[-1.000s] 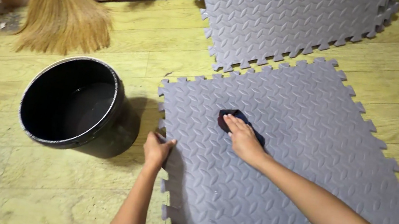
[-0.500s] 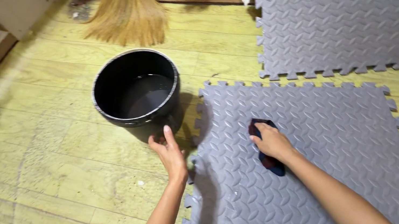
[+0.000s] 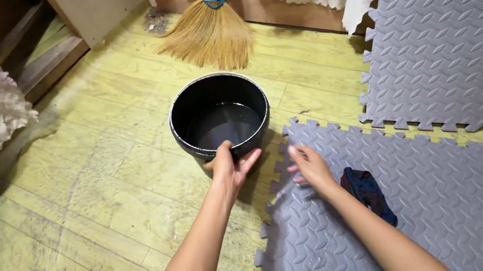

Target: The person sweeps a wooden floor with a straw broom, moving a plastic stool and foam mats to access corners. They then wash a cloth in a bucket of water and wipe the foam mats on the floor.

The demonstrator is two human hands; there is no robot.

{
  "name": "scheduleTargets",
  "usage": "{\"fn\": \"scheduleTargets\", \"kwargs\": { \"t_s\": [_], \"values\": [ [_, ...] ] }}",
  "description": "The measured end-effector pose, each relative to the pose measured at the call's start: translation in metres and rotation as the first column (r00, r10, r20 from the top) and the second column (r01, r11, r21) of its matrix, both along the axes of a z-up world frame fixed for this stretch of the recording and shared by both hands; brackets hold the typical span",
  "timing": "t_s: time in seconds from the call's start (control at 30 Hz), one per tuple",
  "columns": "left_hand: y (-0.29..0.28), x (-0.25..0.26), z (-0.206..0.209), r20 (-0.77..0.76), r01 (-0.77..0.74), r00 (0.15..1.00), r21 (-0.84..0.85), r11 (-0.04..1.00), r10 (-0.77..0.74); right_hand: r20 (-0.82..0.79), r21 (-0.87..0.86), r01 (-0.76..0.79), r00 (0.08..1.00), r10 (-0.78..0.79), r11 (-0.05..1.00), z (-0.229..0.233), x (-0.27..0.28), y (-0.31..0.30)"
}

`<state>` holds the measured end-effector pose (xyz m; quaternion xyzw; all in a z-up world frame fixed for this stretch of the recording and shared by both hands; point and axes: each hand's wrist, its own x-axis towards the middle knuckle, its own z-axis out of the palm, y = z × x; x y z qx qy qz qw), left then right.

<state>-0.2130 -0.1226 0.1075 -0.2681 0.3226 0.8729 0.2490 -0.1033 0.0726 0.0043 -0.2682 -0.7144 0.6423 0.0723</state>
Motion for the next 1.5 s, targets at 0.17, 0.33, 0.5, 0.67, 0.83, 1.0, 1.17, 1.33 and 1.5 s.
{"fn": "scheduleTargets", "kwargs": {
  "t_s": [0.17, 0.33, 0.5, 0.67, 0.83, 1.0, 1.17, 1.33, 1.5],
  "values": [
    [-0.003, -0.047, -0.041, -0.136, 0.233, 0.968, 0.163, 0.959, -0.212, -0.063, -0.34, 0.014, 0.997, -0.037, 0.94, 0.085, -0.058, -0.055],
    [0.017, -0.083, -0.049, -0.149, 0.316, 0.943, 0.128, 0.94, -0.297, -0.134, -0.154, 0.091, 0.985, -0.112, 0.984, 0.095, -0.083, -0.047],
    [0.052, -0.124, -0.042, -0.162, 0.435, 0.897, 0.154, 0.887, -0.411, -0.158, -0.135, 0.128, 0.976, -0.149, 0.983, 0.058, -0.1, -0.007],
    [0.091, -0.158, -0.034, -0.159, 0.534, 0.841, 0.104, 0.839, -0.516, -0.141, 0.047, 0.205, 0.97, -0.197, 0.978, 0.002, -0.085, 0.036],
    [0.122, -0.194, -0.03, -0.213, 0.651, 0.746, 0.033, 0.758, -0.631, -0.311, 0.407, 0.381, 0.912, -0.266, 0.83, -0.03, -0.031, 0.059],
    [0.16, -0.221, -0.033, -0.122, 0.618, 0.781, 0.012, 0.786, -0.612, -0.267, 0.745, 0.34, 0.94, -0.212, 0.573, -0.014, 0.035, 0.056],
    [0.173, -0.23, -0.027, -0.15, 0.615, 0.773, -0.059, 0.787, -0.616, -0.065, 0.865, 0.177, 0.967, -0.245, 0.47, 0.001, 0.075, 0.049],
    [0.136, -0.193, -0.029, -0.333, 0.575, 0.74, -0.138, 0.806, -0.585, 0.068, 0.913, 0.045, 0.963, -0.26, 0.405, 0.007, 0.104, 0.04],
    [0.097, -0.135, -0.068, -0.217, 0.65, 0.346, -0.646, 0.4, -0.913, 0.313, 0.834, -0.186, 0.935, -0.168, 0.52, 0.008, 0.131, 0.022]
  ]
}}
